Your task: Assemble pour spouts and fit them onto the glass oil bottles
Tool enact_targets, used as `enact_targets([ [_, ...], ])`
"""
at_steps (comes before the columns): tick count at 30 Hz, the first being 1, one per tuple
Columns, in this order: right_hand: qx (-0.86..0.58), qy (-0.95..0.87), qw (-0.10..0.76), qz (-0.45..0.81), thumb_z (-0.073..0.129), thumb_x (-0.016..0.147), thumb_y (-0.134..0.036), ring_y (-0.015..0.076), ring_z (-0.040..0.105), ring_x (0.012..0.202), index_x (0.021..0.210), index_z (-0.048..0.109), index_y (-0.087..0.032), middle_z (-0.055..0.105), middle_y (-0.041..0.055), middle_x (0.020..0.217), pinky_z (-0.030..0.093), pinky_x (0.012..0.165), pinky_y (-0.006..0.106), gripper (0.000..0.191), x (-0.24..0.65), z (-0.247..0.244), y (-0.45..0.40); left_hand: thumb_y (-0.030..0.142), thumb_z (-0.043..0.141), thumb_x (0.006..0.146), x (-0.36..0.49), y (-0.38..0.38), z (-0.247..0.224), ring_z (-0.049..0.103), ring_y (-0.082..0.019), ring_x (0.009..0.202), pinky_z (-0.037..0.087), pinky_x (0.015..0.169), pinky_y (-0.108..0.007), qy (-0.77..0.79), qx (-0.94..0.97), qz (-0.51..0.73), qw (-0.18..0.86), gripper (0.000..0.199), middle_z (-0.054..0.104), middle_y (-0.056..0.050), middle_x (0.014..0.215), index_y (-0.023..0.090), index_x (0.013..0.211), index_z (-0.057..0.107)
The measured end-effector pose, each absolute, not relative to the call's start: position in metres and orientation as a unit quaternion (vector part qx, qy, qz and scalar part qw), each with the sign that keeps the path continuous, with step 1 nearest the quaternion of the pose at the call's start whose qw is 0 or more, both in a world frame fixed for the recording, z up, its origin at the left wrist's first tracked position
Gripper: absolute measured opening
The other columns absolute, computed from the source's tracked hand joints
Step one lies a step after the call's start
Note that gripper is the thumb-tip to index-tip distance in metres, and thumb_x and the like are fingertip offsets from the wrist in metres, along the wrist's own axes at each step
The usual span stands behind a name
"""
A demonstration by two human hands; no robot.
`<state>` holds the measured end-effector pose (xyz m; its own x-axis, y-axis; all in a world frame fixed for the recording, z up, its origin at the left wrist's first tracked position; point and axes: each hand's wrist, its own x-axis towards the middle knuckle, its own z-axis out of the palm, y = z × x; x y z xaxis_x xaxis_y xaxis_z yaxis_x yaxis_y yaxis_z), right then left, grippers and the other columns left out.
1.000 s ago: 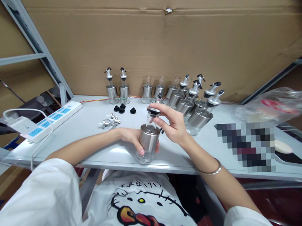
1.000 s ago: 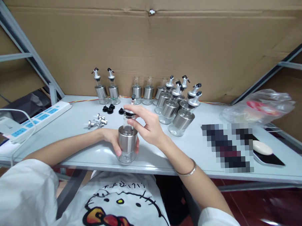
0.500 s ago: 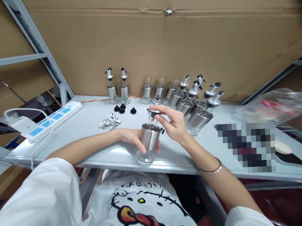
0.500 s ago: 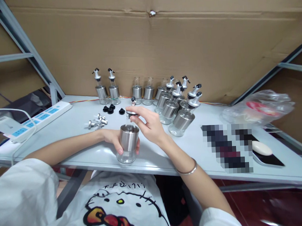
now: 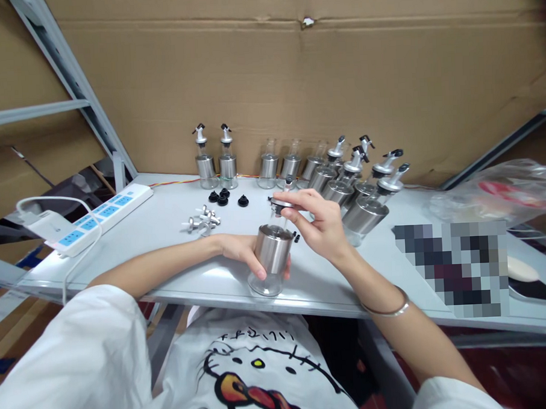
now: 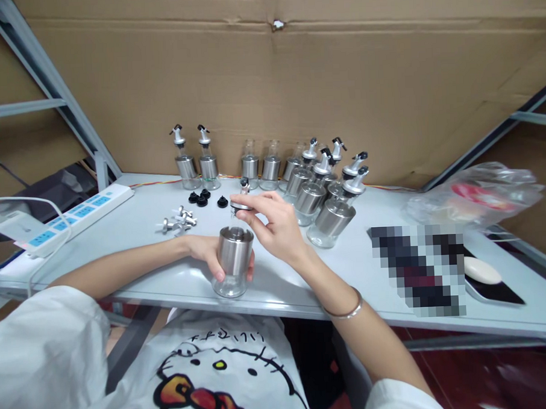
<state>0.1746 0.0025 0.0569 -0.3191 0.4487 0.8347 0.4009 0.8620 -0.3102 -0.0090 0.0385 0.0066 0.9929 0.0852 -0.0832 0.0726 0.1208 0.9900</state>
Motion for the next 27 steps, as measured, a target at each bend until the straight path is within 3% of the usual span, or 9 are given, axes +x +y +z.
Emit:
enact_targets([
  [3, -0.235, -0.822, 0.518, 0.035, 0.057, 0.089, -0.028, 0.0212, 0.066, 0.093, 0.110, 0.060, -0.026, 0.071, 0.0052, 0.101, 0.051, 0.086, 0.041, 0.022, 0.172, 0.054, 0.003, 0.040, 0.084, 0.059, -0.009, 0.039, 0.008, 0.063, -0.021, 0.098, 0.048, 0.089, -0.033, 0.067, 0.676, 0.002, 0.734, 0.058, 0.068, -0.006, 0.099, 0.018, 0.107, 0.061],
  [6, -0.228, -0.829, 0.505, 0.084, 0.068, 0.079, -0.037, 0.0252, 0.060, 0.107, 0.119, 0.048, -0.025, 0.062, 0.0091, 0.112, 0.049, 0.091, 0.045, 0.046, 0.167, 0.047, 0.002, 0.040, 0.083, 0.059, -0.008, 0.040, 0.007, 0.061, -0.021, 0.100, 0.047, 0.091, -0.034, 0.079, 0.688, 0.007, 0.722, 0.053, 0.068, -0.005, 0.102, 0.019, 0.103, 0.065],
  [11, -0.243, -0.829, 0.490, 0.117, 0.069, 0.075, -0.035, 0.0228, 0.058, 0.096, 0.122, 0.037, -0.027, 0.051, 0.0070, 0.109, 0.052, 0.084, 0.044, 0.057, 0.163, 0.039, 0.004, 0.039, 0.081, 0.060, -0.007, 0.037, 0.009, 0.060, -0.022, 0.100, 0.047, 0.092, -0.034, 0.082, 0.698, 0.020, 0.711, 0.046, 0.067, -0.005, 0.102, 0.018, 0.099, 0.067],
  [15, -0.232, -0.849, 0.455, 0.135, 0.078, 0.063, -0.043, 0.0272, 0.052, 0.109, 0.136, 0.019, -0.032, 0.039, 0.0108, 0.125, 0.050, 0.089, 0.049, 0.094, 0.162, 0.035, 0.007, 0.037, 0.080, 0.060, -0.006, 0.037, 0.012, 0.059, -0.022, 0.100, 0.047, 0.092, -0.034, 0.086, 0.705, 0.034, 0.703, 0.042, 0.066, -0.006, 0.099, 0.016, 0.095, 0.068],
  [17, -0.242, -0.844, 0.453, 0.154, 0.078, 0.062, -0.041, 0.0283, 0.049, 0.115, 0.139, 0.011, -0.033, 0.033, 0.0132, 0.133, 0.050, 0.091, 0.049, 0.103, 0.160, 0.032, 0.007, 0.037, 0.081, 0.059, -0.005, 0.038, 0.011, 0.059, -0.023, 0.099, 0.047, 0.090, -0.033, 0.085, 0.695, 0.041, 0.713, 0.044, 0.065, -0.006, 0.098, 0.015, 0.095, 0.068],
  [22, -0.262, -0.812, 0.498, 0.154, 0.073, 0.065, -0.032, 0.0294, 0.045, 0.121, 0.129, 0.026, -0.029, 0.038, 0.0119, 0.130, 0.048, 0.092, 0.048, 0.080, 0.156, 0.030, 0.007, 0.040, 0.083, 0.058, -0.004, 0.040, 0.007, 0.059, -0.021, 0.097, 0.046, 0.092, -0.033, 0.079, 0.675, 0.049, 0.732, 0.046, 0.065, -0.005, 0.095, 0.015, 0.094, 0.067],
  [27, -0.294, -0.762, 0.530, 0.228, 0.070, 0.068, -0.027, 0.0219, 0.060, 0.099, 0.119, 0.033, -0.028, 0.049, 0.0051, 0.110, 0.053, 0.079, 0.039, 0.063, 0.154, 0.030, 0.009, 0.045, 0.082, 0.059, -0.003, 0.039, 0.003, 0.061, -0.019, 0.093, 0.047, 0.088, -0.031, 0.083, 0.639, 0.052, 0.763, 0.047, 0.066, -0.004, 0.094, 0.016, 0.093, 0.066],
])
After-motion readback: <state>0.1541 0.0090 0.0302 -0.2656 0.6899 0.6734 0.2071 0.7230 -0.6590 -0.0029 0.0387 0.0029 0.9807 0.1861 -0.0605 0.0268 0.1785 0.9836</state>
